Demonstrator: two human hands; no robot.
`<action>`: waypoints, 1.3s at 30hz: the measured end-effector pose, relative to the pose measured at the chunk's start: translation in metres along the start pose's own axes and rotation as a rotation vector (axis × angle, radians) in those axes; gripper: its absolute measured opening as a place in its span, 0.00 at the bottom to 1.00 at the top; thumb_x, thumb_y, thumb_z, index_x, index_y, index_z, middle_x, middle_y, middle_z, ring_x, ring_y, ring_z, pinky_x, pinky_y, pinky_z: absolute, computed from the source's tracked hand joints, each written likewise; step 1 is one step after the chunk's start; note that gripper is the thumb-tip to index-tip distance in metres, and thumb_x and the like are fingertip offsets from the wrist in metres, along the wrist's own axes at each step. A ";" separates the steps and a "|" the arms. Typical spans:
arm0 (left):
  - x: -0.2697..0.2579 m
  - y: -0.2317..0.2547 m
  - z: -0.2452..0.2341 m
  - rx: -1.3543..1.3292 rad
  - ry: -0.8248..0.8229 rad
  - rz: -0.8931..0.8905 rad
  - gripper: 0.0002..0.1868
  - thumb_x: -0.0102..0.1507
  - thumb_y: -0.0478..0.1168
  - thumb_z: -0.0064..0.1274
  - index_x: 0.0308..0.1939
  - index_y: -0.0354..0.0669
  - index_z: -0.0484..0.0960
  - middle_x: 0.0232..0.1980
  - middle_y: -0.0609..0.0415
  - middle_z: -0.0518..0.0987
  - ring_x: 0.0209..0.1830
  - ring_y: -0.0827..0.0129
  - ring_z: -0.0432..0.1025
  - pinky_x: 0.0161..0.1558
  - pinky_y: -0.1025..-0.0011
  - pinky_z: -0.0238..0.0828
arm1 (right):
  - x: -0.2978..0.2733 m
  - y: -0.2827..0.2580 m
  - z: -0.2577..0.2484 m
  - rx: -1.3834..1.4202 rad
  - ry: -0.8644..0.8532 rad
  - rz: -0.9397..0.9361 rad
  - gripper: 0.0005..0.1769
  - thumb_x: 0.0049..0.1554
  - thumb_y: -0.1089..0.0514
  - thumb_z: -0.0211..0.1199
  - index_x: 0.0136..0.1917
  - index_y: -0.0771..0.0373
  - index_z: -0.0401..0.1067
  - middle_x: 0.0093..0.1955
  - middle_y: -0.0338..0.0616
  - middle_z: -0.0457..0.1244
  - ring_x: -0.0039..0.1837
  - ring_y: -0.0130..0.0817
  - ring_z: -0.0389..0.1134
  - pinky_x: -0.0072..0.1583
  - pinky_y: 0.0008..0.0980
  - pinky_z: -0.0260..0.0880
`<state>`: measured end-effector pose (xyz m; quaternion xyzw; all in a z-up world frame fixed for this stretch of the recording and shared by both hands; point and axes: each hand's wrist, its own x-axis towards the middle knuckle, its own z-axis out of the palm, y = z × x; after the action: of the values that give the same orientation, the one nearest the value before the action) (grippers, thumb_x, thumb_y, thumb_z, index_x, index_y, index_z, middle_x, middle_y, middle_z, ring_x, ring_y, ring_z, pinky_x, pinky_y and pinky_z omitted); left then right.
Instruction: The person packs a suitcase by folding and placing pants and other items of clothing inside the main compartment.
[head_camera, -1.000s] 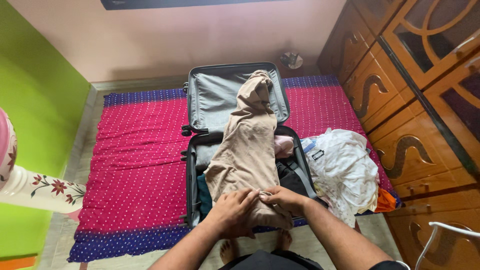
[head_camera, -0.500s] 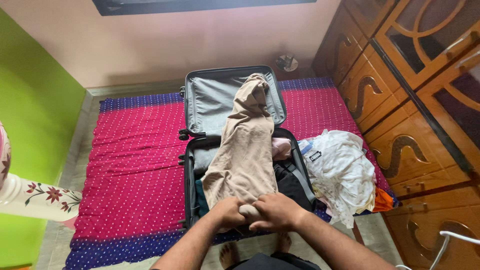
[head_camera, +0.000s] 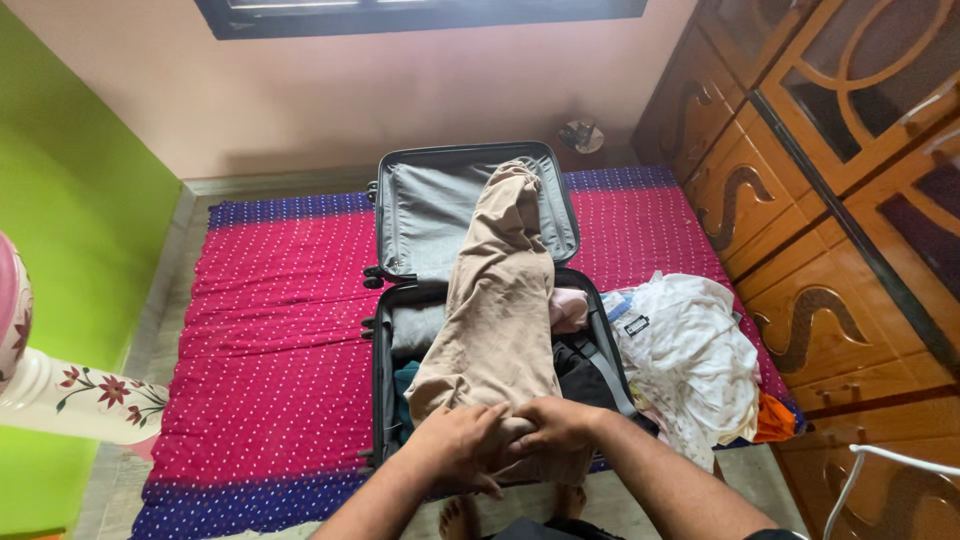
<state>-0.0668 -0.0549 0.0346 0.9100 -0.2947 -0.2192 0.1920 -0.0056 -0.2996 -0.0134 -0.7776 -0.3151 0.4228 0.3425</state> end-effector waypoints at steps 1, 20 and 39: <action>-0.004 0.007 0.001 0.085 0.080 0.035 0.66 0.39 0.63 0.75 0.73 0.41 0.60 0.64 0.43 0.72 0.62 0.51 0.69 0.58 0.54 0.64 | 0.003 0.002 -0.004 0.042 -0.017 -0.044 0.24 0.55 0.46 0.69 0.61 0.60 0.74 0.53 0.45 0.72 0.55 0.30 0.71 0.58 0.33 0.70; 0.020 -0.002 0.033 -0.336 0.076 -0.317 0.32 0.46 0.49 0.66 0.54 0.44 0.81 0.48 0.45 0.82 0.53 0.53 0.76 0.53 0.60 0.73 | -0.026 -0.038 -0.005 -0.558 0.147 -0.137 0.50 0.47 0.30 0.75 0.69 0.64 0.65 0.66 0.54 0.60 0.67 0.52 0.60 0.64 0.47 0.58; 0.014 0.011 0.062 0.205 0.232 -0.013 0.60 0.42 0.60 0.75 0.72 0.42 0.65 0.53 0.53 0.75 0.53 0.60 0.74 0.47 0.58 0.70 | -0.001 0.028 -0.001 -0.078 0.011 0.068 0.36 0.44 0.51 0.65 0.67 0.58 0.72 0.59 0.53 0.70 0.60 0.45 0.72 0.62 0.35 0.70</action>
<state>-0.0931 -0.0851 -0.0157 0.9460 -0.2854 -0.0828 0.1291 0.0004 -0.3167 -0.0342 -0.8031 -0.3027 0.4173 0.2989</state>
